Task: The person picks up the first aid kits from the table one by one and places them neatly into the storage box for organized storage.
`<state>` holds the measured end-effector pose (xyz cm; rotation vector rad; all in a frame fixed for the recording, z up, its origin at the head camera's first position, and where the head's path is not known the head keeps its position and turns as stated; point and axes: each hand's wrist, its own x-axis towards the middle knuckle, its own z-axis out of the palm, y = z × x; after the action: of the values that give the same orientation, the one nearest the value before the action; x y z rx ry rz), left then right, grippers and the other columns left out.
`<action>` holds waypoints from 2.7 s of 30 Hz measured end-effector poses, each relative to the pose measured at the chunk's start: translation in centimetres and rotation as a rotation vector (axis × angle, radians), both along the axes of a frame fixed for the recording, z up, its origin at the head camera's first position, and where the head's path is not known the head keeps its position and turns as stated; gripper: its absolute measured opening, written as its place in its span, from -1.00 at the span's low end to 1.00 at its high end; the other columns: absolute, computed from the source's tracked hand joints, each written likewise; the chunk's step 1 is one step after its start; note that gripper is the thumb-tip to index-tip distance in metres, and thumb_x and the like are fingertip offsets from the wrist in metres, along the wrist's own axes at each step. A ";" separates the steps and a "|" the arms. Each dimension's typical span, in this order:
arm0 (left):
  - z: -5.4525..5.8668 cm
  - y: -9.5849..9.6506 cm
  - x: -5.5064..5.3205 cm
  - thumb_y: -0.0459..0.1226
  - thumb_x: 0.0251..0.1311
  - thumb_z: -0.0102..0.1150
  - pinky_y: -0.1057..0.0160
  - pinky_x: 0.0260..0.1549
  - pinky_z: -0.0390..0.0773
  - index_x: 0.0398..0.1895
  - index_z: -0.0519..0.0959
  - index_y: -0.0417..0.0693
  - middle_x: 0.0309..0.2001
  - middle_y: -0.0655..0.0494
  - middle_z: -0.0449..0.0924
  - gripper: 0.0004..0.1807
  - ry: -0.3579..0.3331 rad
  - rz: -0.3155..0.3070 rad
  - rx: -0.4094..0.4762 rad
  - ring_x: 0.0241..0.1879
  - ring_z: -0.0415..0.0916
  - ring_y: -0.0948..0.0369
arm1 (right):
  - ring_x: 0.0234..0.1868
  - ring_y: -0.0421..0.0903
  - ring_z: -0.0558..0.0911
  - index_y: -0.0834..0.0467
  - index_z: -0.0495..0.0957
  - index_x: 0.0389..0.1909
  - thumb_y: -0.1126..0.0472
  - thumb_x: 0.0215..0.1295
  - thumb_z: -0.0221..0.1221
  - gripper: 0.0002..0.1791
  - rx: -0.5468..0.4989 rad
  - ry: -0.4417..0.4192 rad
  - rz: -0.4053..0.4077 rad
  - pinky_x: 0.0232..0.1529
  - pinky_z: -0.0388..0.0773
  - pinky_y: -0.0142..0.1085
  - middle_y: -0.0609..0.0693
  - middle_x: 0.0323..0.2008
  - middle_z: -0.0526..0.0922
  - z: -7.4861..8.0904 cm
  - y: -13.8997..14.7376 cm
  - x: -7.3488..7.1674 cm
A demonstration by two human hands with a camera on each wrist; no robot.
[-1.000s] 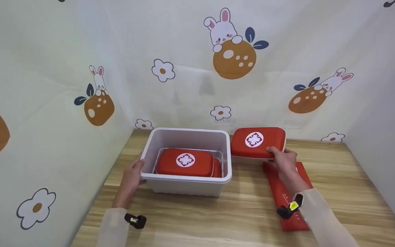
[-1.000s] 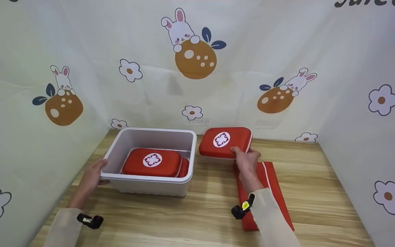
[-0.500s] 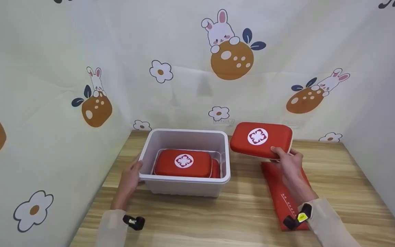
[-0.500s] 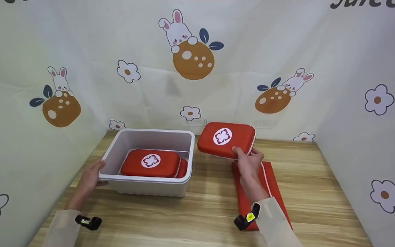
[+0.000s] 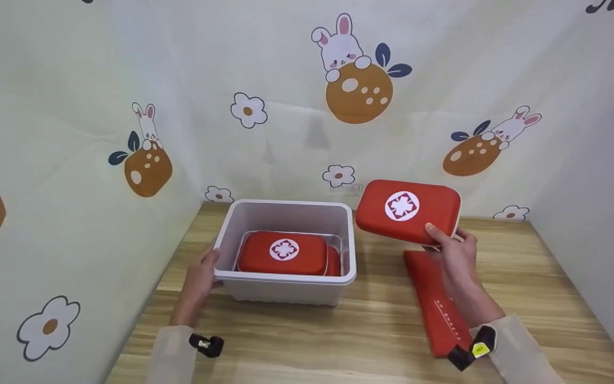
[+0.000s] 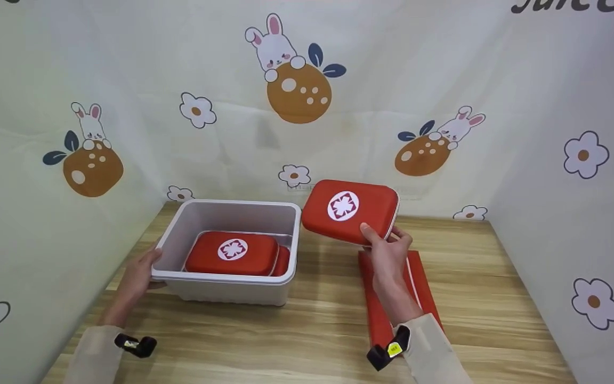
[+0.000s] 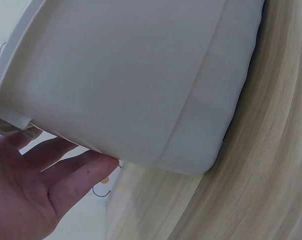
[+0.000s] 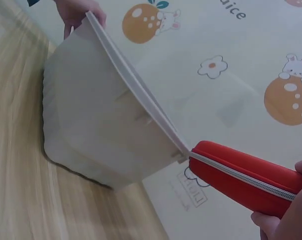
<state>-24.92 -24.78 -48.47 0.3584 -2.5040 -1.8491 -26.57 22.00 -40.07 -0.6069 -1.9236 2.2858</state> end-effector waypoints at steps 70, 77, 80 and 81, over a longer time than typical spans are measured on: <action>-0.1 0.1 0.1 -0.05 0.57 -0.32 -0.16 0.14 0.59 0.57 0.14 -0.02 0.49 -0.31 0.21 -0.41 0.018 0.008 0.010 0.37 0.32 -0.27 | 0.21 0.20 0.53 -0.08 -0.20 0.58 0.21 0.42 0.15 -0.10 -0.111 -0.059 0.481 0.19 0.57 0.17 0.23 0.45 0.15 -1.2 -16.5 -0.7; -0.1 0.2 -0.1 -0.07 0.56 -0.29 -0.08 0.03 0.68 0.52 0.19 -0.23 0.41 -0.45 0.25 -0.39 0.009 0.052 0.001 0.28 0.40 -0.27 | 0.29 0.25 0.48 -0.02 -0.28 0.59 0.24 0.48 0.08 -0.11 -0.125 -0.033 0.524 0.19 0.53 0.23 0.19 0.57 -0.06 -2.0 -17.0 -0.7; -0.1 0.2 -0.1 -0.06 0.56 -0.29 -0.09 0.06 0.66 0.52 0.19 -0.20 0.42 -0.42 0.25 -0.39 0.006 0.051 0.000 0.30 0.38 -0.27 | 0.31 0.28 0.47 -0.01 -0.32 0.59 0.25 0.50 0.06 -0.12 -0.133 -0.058 0.558 0.20 0.53 0.22 0.26 0.53 0.01 -2.0 -16.9 -0.9; -0.1 0.2 -0.1 -0.07 0.56 -0.29 -0.09 0.06 0.66 0.53 0.19 -0.19 0.42 -0.42 0.25 -0.40 0.008 0.051 0.001 0.29 0.38 -0.26 | 0.31 0.28 0.46 0.00 -0.32 0.59 0.25 0.50 0.05 -0.12 -0.139 -0.070 0.572 0.21 0.52 0.22 0.29 0.51 0.05 -2.0 -16.8 -1.0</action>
<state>-24.98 -24.62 -48.54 0.4093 -2.4647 -1.8297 -27.56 5.16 -42.02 -0.1509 -2.2068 2.7739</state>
